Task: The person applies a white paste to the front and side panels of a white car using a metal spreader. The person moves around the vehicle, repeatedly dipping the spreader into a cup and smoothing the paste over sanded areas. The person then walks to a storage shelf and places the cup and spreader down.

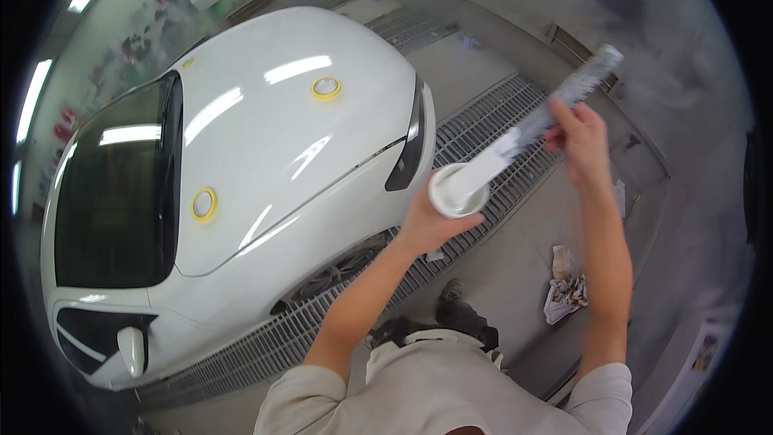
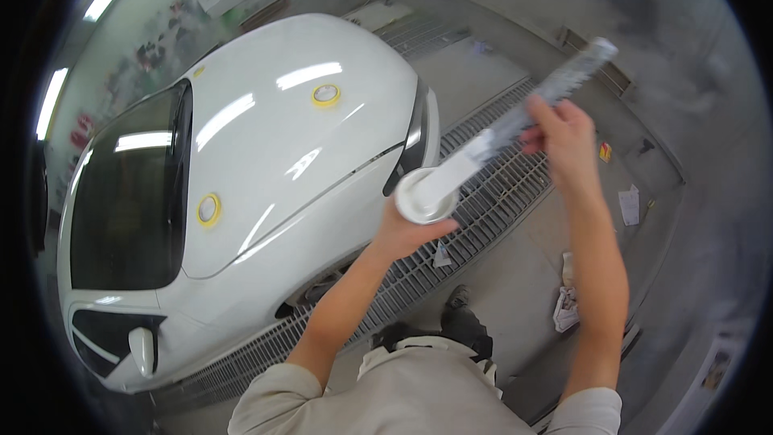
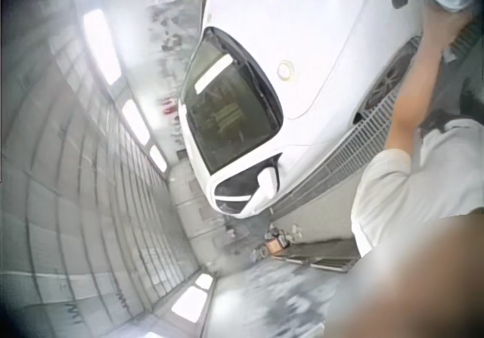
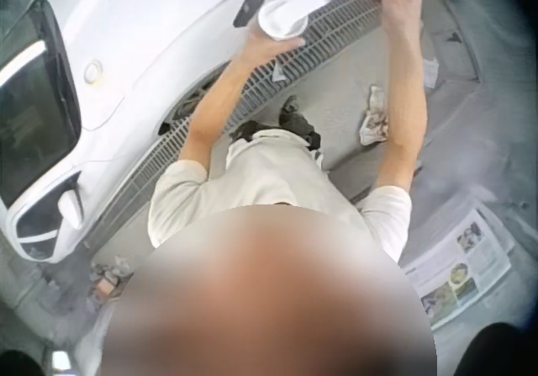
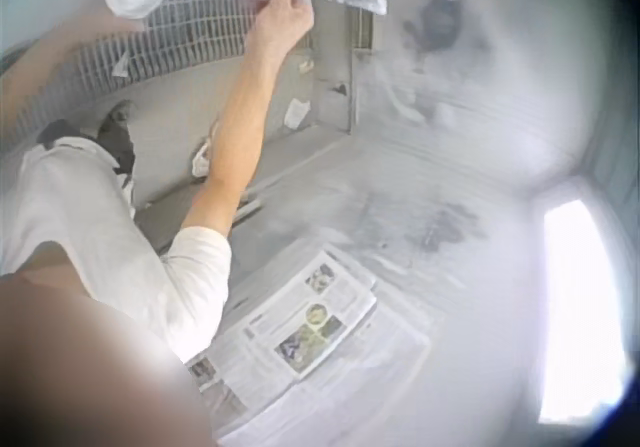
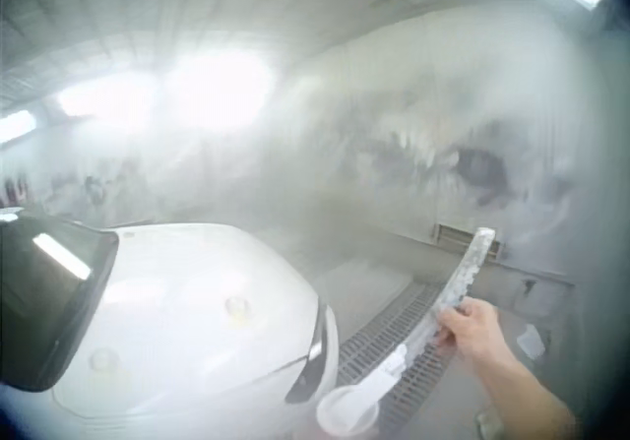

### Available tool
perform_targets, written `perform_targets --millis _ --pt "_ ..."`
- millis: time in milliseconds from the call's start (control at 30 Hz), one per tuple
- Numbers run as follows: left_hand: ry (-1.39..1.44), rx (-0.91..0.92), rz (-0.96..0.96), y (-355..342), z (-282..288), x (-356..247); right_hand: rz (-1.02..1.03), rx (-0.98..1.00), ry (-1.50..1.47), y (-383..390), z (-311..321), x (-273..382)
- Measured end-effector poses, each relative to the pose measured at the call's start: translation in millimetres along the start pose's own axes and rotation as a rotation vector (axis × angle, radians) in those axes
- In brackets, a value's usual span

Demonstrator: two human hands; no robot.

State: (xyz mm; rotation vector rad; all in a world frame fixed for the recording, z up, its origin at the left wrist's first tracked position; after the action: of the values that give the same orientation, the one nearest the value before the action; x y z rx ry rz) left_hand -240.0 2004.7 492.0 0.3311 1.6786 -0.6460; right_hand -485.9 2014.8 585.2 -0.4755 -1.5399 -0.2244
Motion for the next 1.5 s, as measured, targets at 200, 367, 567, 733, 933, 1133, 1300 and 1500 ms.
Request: perform_targets --millis 200,367,567,733,933,1133,1300,1500 --pt "-0.011 0.086 0.027 -88.0 -91.0 39.2 0.007 -0.096 0.09 -64.5 119.9 -1.1" --pt "0.027 0.11 0.053 -147.2 -124.9 68.7 -0.018 -0.182 0.082 -105.8 175.9 -22.8" --pt "-0.027 0.168 0.07 -254.1 -141.3 108.3 0.004 -0.28 0.051 -186.9 231.1 -47.9" --pt "-0.04 0.221 0.091 -385.8 -152.3 146.8 0.024 -0.347 0.045 -300.3 271.0 -49.1" --pt "-0.091 0.239 0.05 -545.9 -159.1 157.8 0.026 -0.366 0.011 -450.8 285.3 -57.0" --pt "-0.2 0.219 0.104 -661.6 -146.8 174.9 -0.015 -0.369 -0.03 -574.9 312.9 -78.8" --pt "-0.255 0.156 0.118 -749.7 -128.5 200.7 0.005 -0.21 -0.289 -681.0 322.0 -105.4" --pt "-0.23 0.042 0.138 -864.1 -113.3 214.4 -0.016 0.187 -0.424 -823.6 290.4 -138.4"
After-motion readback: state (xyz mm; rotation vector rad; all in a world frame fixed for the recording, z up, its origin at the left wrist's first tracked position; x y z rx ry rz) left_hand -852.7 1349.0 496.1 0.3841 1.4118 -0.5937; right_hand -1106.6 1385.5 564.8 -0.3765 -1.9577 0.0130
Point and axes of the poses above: each hand's wrist, its own y-axis away from the middle knuckle, its own z-axis out of the back of the hand, x = y × z, the point moved 3 cm from there along -y, towards the middle knuckle, and after that the axes turned 3 degrees about x, right-handed, at the moved point
